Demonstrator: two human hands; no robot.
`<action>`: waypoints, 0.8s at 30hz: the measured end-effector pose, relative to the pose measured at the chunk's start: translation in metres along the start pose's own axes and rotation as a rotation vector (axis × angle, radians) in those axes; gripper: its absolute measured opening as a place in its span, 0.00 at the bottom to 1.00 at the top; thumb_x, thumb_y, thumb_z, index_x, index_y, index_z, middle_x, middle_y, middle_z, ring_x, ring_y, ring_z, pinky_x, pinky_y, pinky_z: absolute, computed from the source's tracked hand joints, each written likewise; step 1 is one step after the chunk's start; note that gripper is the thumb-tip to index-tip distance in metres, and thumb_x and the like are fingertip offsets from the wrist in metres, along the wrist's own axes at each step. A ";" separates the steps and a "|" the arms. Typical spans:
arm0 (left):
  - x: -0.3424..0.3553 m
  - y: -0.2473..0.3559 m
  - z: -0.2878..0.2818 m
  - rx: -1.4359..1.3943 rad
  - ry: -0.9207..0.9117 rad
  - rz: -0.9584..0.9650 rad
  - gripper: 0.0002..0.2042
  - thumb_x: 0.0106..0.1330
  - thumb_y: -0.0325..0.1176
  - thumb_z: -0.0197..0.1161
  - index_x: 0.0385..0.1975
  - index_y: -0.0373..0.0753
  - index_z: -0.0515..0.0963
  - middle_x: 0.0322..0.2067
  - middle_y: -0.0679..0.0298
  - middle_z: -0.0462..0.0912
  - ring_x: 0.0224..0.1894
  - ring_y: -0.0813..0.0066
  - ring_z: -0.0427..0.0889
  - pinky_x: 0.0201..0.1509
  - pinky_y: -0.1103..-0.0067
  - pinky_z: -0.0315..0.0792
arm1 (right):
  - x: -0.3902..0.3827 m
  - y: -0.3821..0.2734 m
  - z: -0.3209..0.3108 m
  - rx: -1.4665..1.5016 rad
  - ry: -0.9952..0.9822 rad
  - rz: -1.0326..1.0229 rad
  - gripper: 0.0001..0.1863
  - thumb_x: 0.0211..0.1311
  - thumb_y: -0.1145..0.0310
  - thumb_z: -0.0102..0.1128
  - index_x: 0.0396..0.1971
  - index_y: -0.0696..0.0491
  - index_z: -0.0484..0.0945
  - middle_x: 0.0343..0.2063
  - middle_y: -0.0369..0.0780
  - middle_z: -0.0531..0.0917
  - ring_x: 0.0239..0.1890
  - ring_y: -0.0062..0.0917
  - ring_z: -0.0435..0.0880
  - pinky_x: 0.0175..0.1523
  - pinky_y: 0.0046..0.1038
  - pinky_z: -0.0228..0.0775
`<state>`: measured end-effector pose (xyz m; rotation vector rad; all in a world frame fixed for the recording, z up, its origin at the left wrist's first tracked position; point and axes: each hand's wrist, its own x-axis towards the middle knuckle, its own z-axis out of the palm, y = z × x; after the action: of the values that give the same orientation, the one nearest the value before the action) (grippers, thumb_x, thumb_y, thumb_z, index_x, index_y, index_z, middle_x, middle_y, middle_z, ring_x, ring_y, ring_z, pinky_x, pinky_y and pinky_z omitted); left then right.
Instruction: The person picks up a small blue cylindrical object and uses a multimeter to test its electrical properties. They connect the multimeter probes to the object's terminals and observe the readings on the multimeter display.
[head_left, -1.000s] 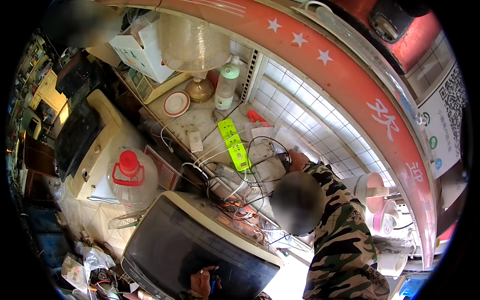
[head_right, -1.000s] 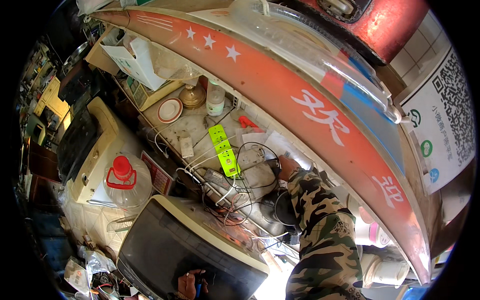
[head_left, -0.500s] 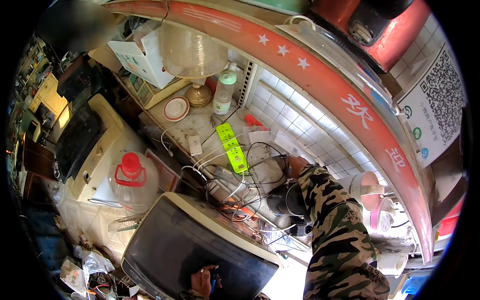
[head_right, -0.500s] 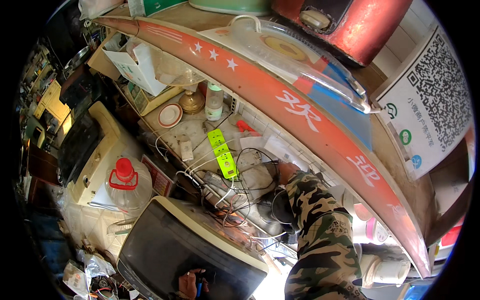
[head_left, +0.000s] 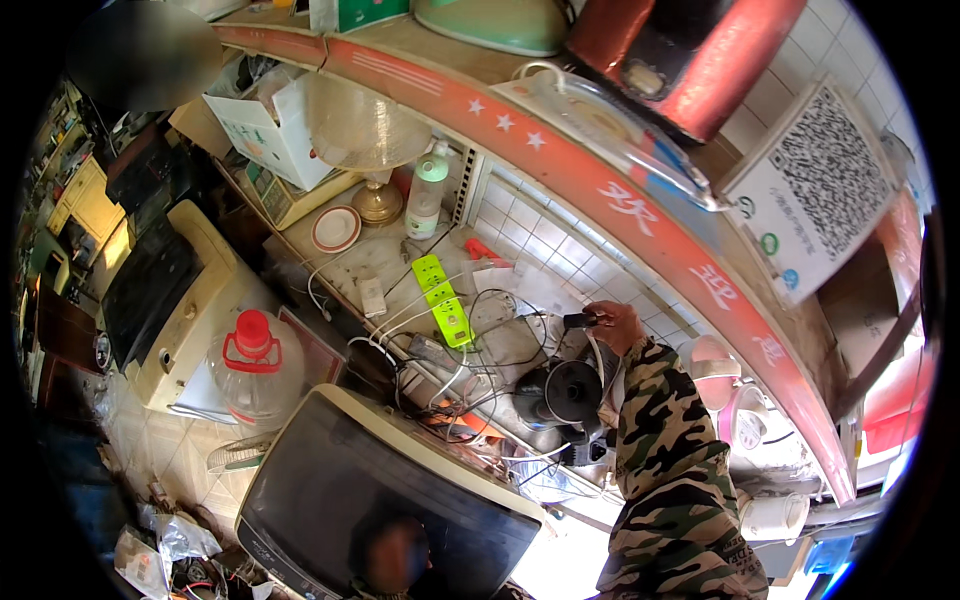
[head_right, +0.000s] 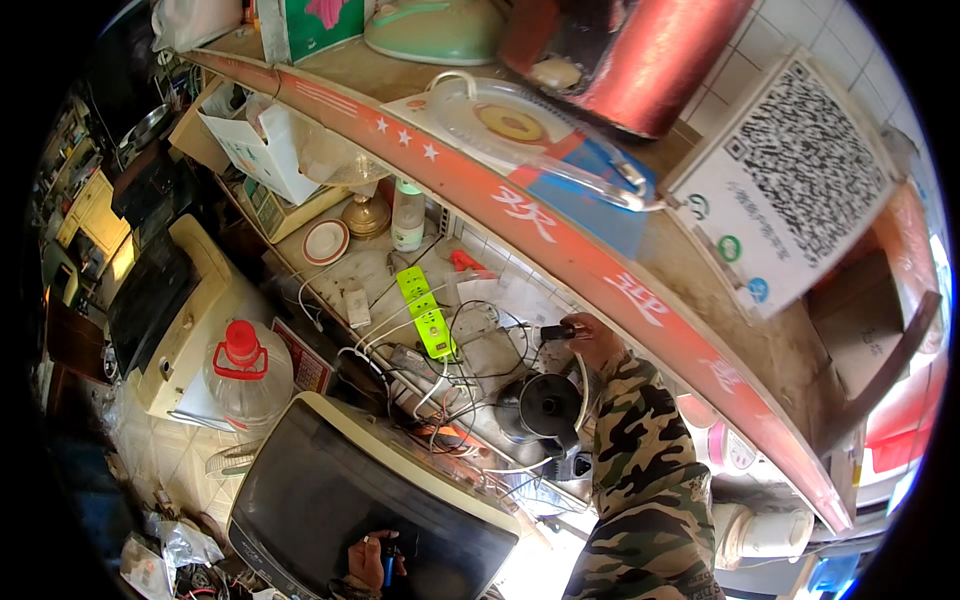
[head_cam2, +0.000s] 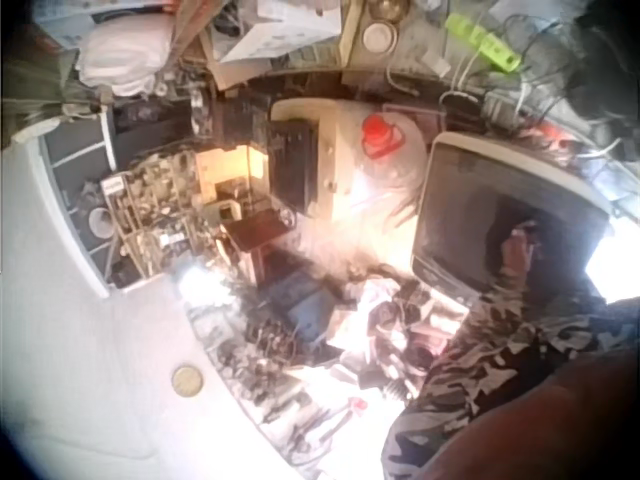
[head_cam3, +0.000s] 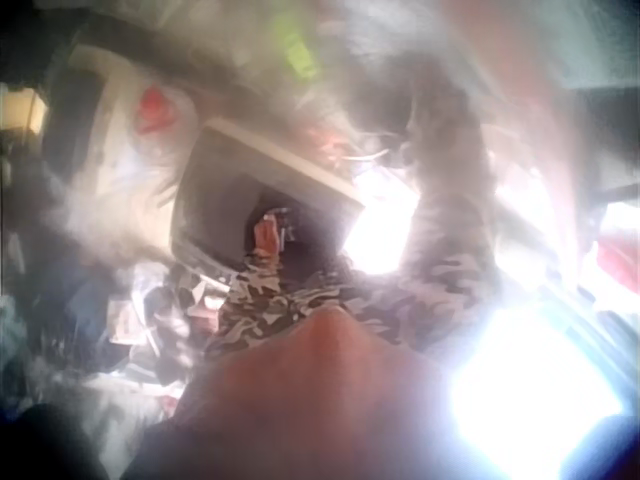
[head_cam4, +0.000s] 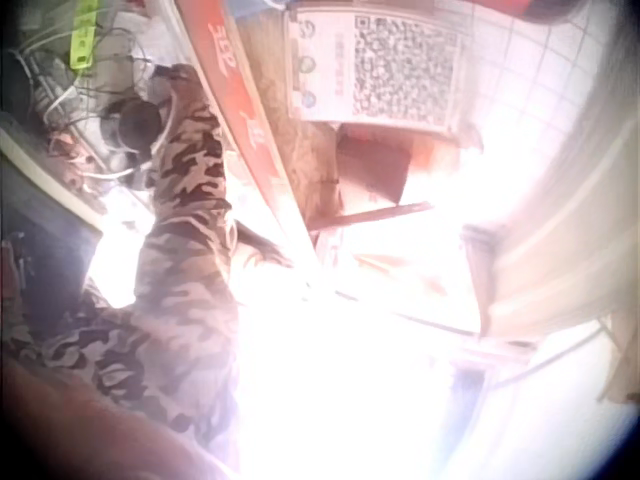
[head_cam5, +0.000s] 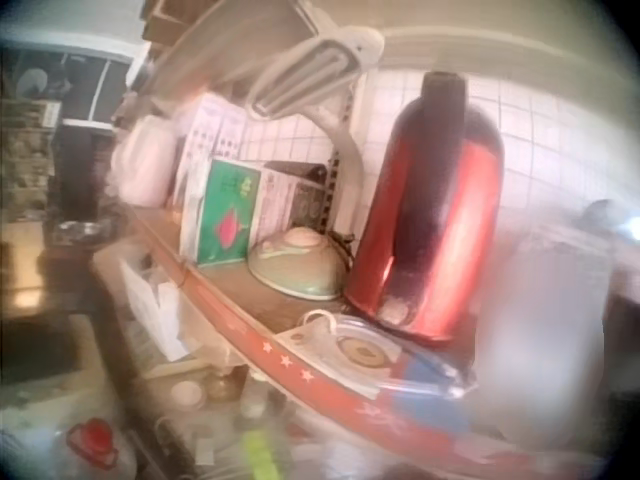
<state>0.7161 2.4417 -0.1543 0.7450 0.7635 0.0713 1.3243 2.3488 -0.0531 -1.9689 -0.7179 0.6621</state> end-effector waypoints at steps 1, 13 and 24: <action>-0.002 -0.001 -0.002 0.008 0.017 0.052 0.25 0.71 0.49 0.47 0.56 0.34 0.70 0.31 0.53 0.82 0.25 0.63 0.83 0.29 0.64 0.81 | -0.008 -0.008 0.003 0.012 0.029 -0.027 0.21 0.50 0.83 0.66 0.48 0.60 0.80 0.38 0.37 0.86 0.39 0.20 0.82 0.45 0.25 0.76; 0.004 0.007 0.004 0.300 0.191 0.194 0.31 0.73 0.57 0.49 0.49 0.27 0.76 0.21 0.53 0.79 0.16 0.68 0.79 0.20 0.70 0.77 | -0.062 -0.064 0.032 -0.525 0.347 -0.246 0.21 0.47 0.72 0.69 0.45 0.52 0.81 0.42 0.45 0.83 0.45 0.42 0.83 0.49 0.38 0.76; -0.011 0.036 0.035 0.278 0.211 0.206 0.30 0.73 0.56 0.50 0.47 0.27 0.77 0.21 0.54 0.80 0.16 0.69 0.79 0.19 0.71 0.77 | -0.037 -0.020 0.043 -0.654 0.409 -0.012 0.22 0.46 0.61 0.72 0.42 0.54 0.83 0.31 0.47 0.86 0.37 0.42 0.86 0.43 0.39 0.77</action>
<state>0.7381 2.4446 -0.1078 1.0920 0.9061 0.2365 1.2644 2.3558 -0.0485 -2.5808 -0.7412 -0.0168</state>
